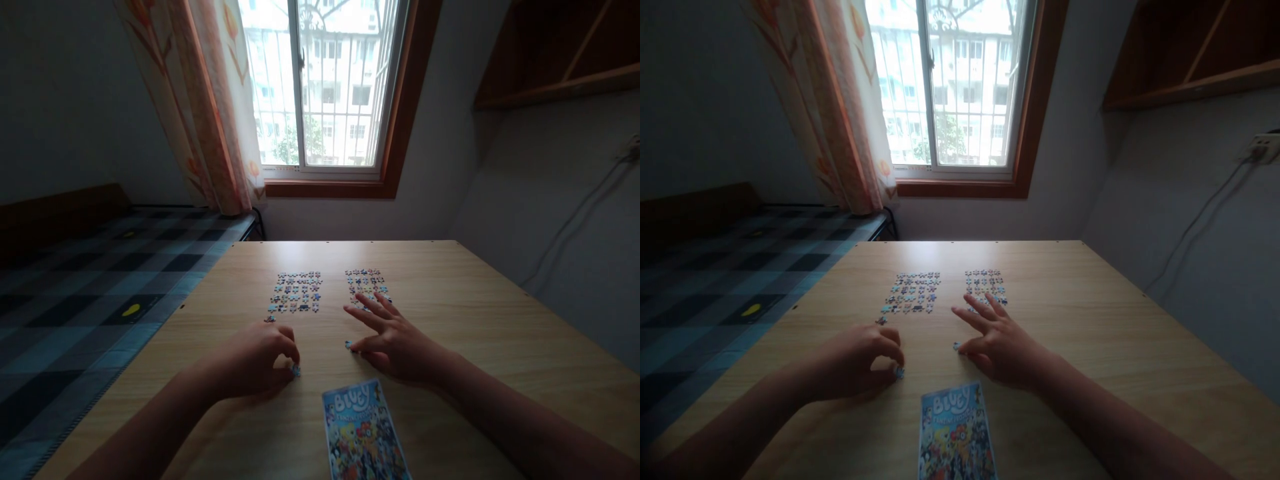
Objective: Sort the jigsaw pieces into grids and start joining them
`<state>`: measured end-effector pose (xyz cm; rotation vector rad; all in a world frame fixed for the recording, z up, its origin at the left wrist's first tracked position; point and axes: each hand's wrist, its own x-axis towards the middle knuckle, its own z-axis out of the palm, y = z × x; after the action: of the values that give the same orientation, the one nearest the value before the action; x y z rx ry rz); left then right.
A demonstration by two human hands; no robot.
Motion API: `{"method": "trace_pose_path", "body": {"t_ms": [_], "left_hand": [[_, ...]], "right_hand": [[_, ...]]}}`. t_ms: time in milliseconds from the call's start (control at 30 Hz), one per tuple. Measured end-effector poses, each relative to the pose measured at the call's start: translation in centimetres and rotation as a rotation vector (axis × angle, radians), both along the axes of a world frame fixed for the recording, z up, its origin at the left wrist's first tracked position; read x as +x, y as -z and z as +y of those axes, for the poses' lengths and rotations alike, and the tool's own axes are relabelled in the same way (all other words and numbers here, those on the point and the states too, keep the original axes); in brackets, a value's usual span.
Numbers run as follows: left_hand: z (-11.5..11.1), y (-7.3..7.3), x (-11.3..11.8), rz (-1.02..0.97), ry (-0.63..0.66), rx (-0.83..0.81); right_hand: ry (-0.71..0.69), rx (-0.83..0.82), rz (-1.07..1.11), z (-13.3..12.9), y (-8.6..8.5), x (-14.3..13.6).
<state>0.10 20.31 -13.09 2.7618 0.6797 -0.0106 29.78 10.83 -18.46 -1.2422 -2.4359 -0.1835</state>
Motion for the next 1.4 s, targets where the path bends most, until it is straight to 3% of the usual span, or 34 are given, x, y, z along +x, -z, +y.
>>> {"method": "trace_pose_path", "body": {"t_ms": [200,367,767,1400], "left_hand": [[0.2,0.9,0.4,-0.005,0.037,-0.007],[-0.2,1.2,0.9,-0.026,0.037,0.026],[-0.9,2.9,2.2,-0.119,0.024,0.109],[-1.0,3.0,2.2,-0.096,0.042,0.129]], "right_hand": [[0.061,-0.027,-0.04,0.1,-0.9,4.2],[0.182,0.024,-0.039,0.9,-0.4,6.5],[0.393,0.097,0.064,2.2,1.4,5.0],[0.354,0.199,0.087,2.9,2.2,5.6]]}}
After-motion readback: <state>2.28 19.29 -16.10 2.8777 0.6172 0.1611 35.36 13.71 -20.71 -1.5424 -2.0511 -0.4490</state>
